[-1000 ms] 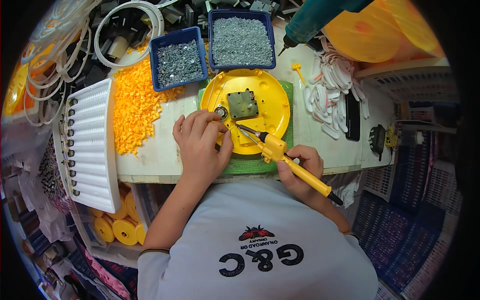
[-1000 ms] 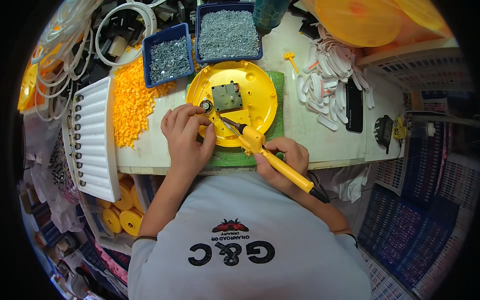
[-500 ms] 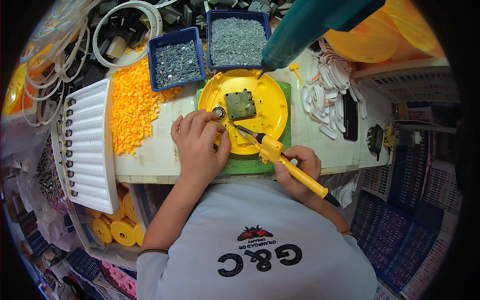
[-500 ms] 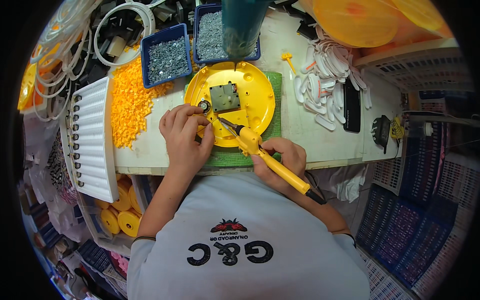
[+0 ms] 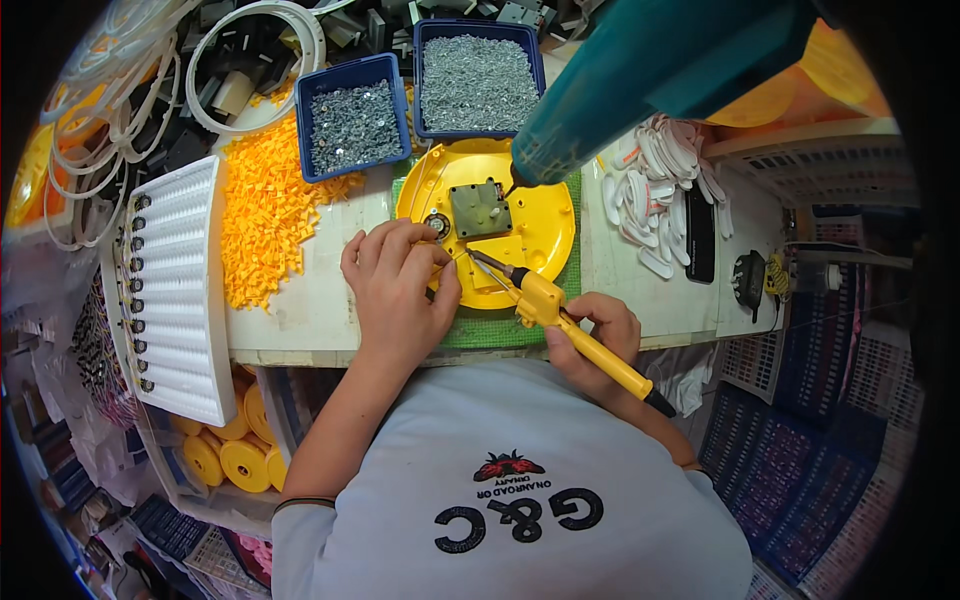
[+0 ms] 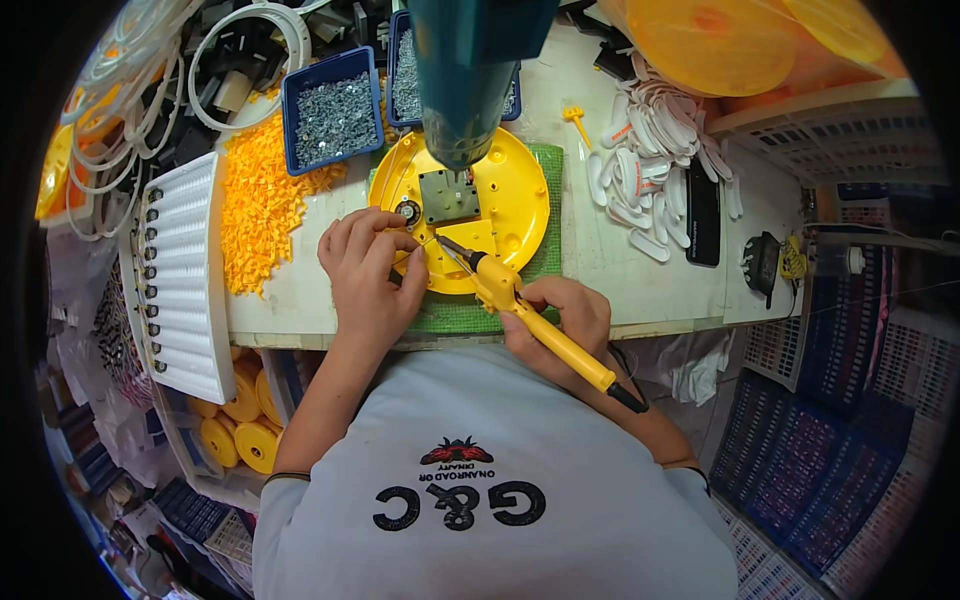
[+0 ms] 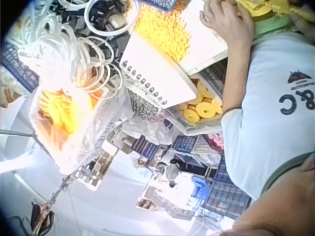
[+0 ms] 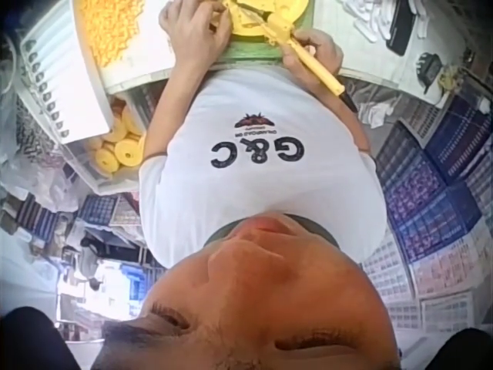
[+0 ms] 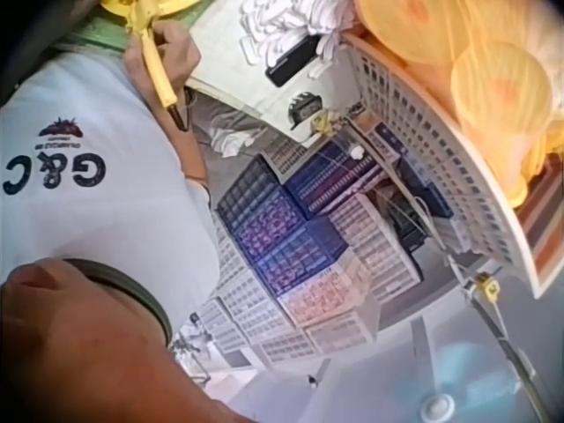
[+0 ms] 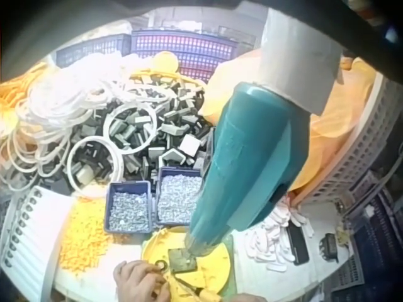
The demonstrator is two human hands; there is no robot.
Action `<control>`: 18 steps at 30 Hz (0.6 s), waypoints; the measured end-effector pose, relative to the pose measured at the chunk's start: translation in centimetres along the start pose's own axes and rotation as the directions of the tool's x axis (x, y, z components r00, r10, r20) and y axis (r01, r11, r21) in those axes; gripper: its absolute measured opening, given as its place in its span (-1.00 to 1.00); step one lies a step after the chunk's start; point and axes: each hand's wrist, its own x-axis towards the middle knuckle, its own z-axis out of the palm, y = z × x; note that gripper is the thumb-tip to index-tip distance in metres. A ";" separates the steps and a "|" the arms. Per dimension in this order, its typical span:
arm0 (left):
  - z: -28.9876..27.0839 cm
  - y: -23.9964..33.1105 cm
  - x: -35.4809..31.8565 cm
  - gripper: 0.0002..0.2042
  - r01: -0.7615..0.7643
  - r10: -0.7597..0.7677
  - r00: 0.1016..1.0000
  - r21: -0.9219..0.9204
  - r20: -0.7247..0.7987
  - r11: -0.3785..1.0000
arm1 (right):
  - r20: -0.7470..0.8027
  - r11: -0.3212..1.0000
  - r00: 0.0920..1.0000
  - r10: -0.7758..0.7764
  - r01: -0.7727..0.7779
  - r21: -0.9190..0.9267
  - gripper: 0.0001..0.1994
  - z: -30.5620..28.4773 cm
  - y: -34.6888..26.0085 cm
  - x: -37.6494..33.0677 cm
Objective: Assembling small plastic and metal components into yellow housings using an electric screwdriver at a factory workbench.
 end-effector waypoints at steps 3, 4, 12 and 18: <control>-0.1 0.1 0.0 -0.86 0.000 0.000 1.000 0.004 0.000 1.000 | 0.009 1.000 1.000 0.016 -0.016 0.011 -0.58 0.0 -0.1 0.0; -0.2 0.1 0.1 -0.86 0.001 -0.001 1.000 0.008 0.001 1.000 | 0.009 1.000 1.000 0.016 -0.016 0.011 -0.58 0.1 0.0 -0.2; -0.2 0.1 0.1 -0.86 -0.004 0.004 1.000 0.003 -0.004 1.000 | -0.037 0.984 0.995 0.091 -0.084 0.158 -0.52 0.1 0.7 -1.6; -0.1 0.1 0.1 -0.86 -0.005 0.005 1.000 0.000 -0.002 1.000 | -0.202 0.998 0.979 0.022 -0.008 0.069 -0.59 0.7 0.7 -0.5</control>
